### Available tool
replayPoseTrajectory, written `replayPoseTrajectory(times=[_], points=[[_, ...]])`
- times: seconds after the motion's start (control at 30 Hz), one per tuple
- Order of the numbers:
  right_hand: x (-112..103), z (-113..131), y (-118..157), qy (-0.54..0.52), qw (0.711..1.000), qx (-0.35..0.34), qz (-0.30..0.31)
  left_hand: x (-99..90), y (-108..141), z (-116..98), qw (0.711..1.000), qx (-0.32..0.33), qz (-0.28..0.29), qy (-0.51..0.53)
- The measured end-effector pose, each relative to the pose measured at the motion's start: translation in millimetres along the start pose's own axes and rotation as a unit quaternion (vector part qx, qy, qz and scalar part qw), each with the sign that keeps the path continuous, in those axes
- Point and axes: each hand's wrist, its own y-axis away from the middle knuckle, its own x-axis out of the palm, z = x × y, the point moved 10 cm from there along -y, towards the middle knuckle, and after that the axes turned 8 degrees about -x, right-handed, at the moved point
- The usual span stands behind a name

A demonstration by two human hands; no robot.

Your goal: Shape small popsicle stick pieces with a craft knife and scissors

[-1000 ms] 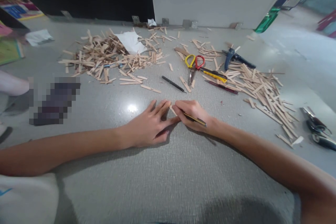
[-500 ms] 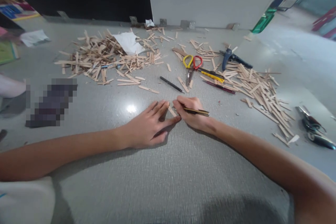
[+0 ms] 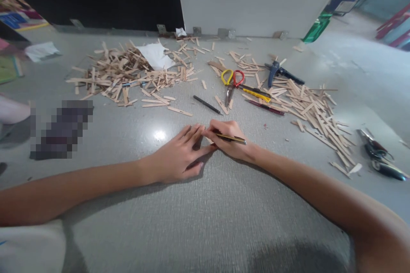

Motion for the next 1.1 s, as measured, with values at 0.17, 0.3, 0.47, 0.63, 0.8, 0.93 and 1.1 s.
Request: replayPoseTrajectory(times=[0.17,0.3,0.47,0.63,0.8,0.93,1.1], points=[[1.9,-5.5,0.3,0.002,0.999,0.033,0.015,0.2,-0.9,-1.1,1.0,0.0,0.004,-0.004],[1.6,-7.6,-0.9,0.001,0.999,0.047,0.016,-0.5,-0.5,-0.6,1.0,-0.002,-0.006,0.012],[0.1,-9.9,-1.5,0.003,0.998,0.057,0.014,-0.4,-0.9,-1.0,1.0,-0.003,-0.001,0.004],[1.6,-10.1,-2.0,-0.003,0.998,0.053,0.017,-1.8,-0.8,-1.8,1.0,-0.001,-0.003,0.001],[2.5,-10.0,-2.6,-0.003,0.999,0.051,0.015,-1.3,-0.4,-1.0,1.0,-0.001,-0.003,-0.006],[2.5,-5.3,-3.6,0.009,1.0,0.023,0.008,-1.5,-0.5,-1.7,1.0,-0.001,-0.002,-0.006],[4.7,-0.1,-3.1,0.046,0.999,-0.013,0.01,-1.9,-1.1,-2.6,1.0,-0.008,-0.002,-0.014]])
